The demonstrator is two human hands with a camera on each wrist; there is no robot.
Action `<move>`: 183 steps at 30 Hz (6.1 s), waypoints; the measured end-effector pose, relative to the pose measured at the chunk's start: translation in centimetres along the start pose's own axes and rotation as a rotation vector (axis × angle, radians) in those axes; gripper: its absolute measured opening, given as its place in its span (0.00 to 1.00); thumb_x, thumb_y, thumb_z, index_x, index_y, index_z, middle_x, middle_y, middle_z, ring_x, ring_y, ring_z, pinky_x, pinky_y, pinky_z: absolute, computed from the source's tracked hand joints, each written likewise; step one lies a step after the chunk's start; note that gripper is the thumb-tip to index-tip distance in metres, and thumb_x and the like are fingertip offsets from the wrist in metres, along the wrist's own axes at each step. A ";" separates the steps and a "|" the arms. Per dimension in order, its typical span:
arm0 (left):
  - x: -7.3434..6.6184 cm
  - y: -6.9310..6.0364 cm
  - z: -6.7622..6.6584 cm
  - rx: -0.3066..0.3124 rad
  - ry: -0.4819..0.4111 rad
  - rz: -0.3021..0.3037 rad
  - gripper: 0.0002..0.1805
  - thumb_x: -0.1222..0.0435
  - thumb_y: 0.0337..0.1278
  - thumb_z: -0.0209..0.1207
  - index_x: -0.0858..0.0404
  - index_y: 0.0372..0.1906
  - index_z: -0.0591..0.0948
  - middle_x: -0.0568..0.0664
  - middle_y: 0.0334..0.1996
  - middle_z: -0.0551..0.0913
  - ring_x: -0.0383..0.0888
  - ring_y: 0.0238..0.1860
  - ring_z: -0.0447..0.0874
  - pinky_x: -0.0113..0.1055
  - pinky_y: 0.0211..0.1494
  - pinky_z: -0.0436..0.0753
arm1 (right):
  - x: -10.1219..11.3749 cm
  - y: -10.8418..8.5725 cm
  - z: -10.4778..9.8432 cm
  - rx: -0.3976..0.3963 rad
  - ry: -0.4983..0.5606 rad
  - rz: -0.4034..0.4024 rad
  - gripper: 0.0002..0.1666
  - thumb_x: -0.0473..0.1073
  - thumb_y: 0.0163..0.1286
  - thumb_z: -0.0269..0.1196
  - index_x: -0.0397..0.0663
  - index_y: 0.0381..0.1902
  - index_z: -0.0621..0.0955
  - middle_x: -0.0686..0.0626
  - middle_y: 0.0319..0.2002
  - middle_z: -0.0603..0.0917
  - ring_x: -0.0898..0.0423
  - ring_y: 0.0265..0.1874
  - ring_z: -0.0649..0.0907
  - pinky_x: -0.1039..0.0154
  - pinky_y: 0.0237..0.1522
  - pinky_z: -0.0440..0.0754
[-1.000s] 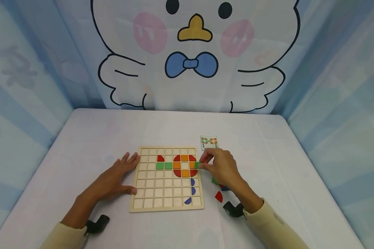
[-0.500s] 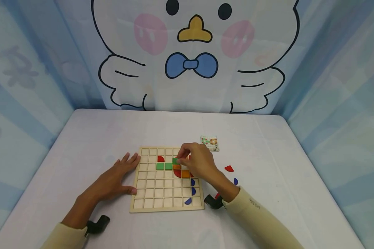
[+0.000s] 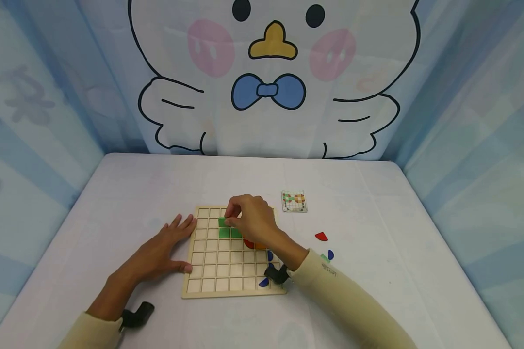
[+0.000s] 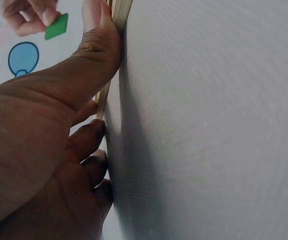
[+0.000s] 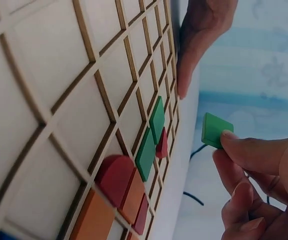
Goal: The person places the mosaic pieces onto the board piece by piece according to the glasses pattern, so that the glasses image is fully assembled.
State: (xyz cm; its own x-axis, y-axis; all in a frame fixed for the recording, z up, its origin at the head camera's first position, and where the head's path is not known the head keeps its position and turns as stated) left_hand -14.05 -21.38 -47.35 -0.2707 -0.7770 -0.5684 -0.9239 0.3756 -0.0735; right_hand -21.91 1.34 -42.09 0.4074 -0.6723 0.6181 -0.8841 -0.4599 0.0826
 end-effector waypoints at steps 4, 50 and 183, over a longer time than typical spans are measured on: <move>0.1 0.0 -0.1 -0.004 0.009 0.010 0.65 0.44 0.45 0.78 0.62 0.85 0.58 0.60 0.86 0.54 0.68 0.86 0.45 0.70 0.85 0.51 | 0.4 0.9 0.7 0.021 -0.014 0.018 0.09 0.44 0.67 0.77 0.60 0.29 0.86 0.61 0.27 0.87 0.61 0.25 0.81 0.67 0.20 0.72; 0.0 0.1 0.2 -0.008 0.016 -0.027 0.66 0.45 0.43 0.80 0.61 0.85 0.57 0.59 0.86 0.54 0.67 0.87 0.45 0.69 0.85 0.51 | -0.4 -0.5 0.0 0.111 -0.094 0.088 0.09 0.45 0.71 0.73 0.55 0.48 0.90 0.55 0.30 0.86 0.59 0.26 0.82 0.64 0.23 0.79; 0.2 0.0 0.1 -0.010 0.015 -0.014 0.64 0.45 0.45 0.79 0.59 0.85 0.58 0.58 0.86 0.55 0.66 0.87 0.45 0.68 0.86 0.51 | 1.9 3.6 4.8 0.116 -0.039 0.090 0.04 0.45 0.74 0.71 0.53 0.38 0.88 0.57 0.34 0.86 0.61 0.32 0.80 0.69 0.30 0.75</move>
State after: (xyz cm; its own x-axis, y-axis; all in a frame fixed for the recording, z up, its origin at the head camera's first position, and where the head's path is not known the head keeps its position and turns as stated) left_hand -14.12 -21.51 -47.58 -0.2615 -0.7900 -0.5546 -0.9302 0.3595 -0.0735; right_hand -23.23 -4.35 -44.36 0.3385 -0.7347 0.5879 -0.8861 -0.4591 -0.0636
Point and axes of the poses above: each hand's wrist, its own y-axis towards the middle knuckle, its own z-axis out of the palm, x = y × z, the point moved 4 cm from there along y, towards the middle knuckle
